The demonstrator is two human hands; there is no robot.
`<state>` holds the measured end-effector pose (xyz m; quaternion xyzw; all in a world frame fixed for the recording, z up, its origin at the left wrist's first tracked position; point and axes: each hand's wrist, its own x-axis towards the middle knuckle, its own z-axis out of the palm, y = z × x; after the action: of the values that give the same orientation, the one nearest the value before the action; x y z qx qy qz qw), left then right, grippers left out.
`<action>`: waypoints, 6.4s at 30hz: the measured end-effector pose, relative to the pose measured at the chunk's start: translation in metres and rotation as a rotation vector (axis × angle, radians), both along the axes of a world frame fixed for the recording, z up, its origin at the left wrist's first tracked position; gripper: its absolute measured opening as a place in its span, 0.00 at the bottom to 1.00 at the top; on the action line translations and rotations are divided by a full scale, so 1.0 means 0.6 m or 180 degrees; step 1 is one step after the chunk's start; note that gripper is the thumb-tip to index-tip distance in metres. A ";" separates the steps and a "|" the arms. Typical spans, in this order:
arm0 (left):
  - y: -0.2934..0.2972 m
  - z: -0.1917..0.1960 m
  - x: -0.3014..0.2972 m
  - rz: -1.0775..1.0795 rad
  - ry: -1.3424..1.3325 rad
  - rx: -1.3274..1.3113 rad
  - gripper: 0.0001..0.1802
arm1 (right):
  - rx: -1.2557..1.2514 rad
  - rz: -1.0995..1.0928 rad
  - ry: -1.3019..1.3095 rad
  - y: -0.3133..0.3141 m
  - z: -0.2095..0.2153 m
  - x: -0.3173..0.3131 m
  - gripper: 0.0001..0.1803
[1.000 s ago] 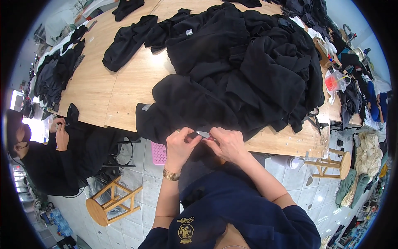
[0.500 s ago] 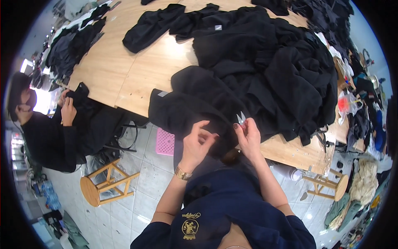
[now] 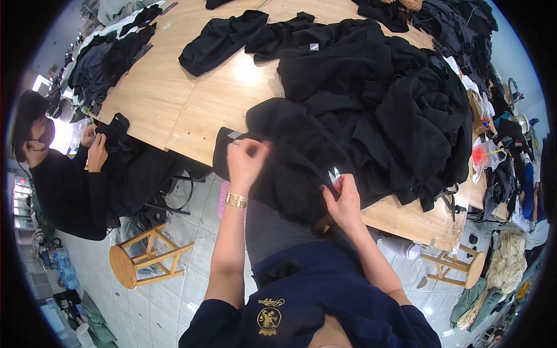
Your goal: Trim loose threads from black garments using thread nippers at a textile work table.
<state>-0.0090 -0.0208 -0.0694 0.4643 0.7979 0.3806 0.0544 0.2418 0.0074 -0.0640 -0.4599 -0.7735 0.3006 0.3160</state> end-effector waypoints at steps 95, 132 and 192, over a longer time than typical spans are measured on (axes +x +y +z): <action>-0.182 -0.013 0.168 0.1258 -0.6909 0.1210 0.09 | -0.1184 0.0148 0.0519 0.048 -0.002 -0.040 0.16; -0.119 0.070 0.165 -0.0514 -0.4155 0.2276 0.10 | -0.0144 0.1041 0.0549 -0.007 0.084 -0.053 0.14; -0.131 0.055 0.173 -0.0446 -0.4210 0.1967 0.09 | -0.1349 0.0310 0.1880 -0.016 0.050 -0.073 0.03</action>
<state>0.0949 -0.0993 -0.0366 0.1815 0.4230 0.7846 0.4155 0.1981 -0.0020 -0.0342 -0.3712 -0.5904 0.5886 0.4088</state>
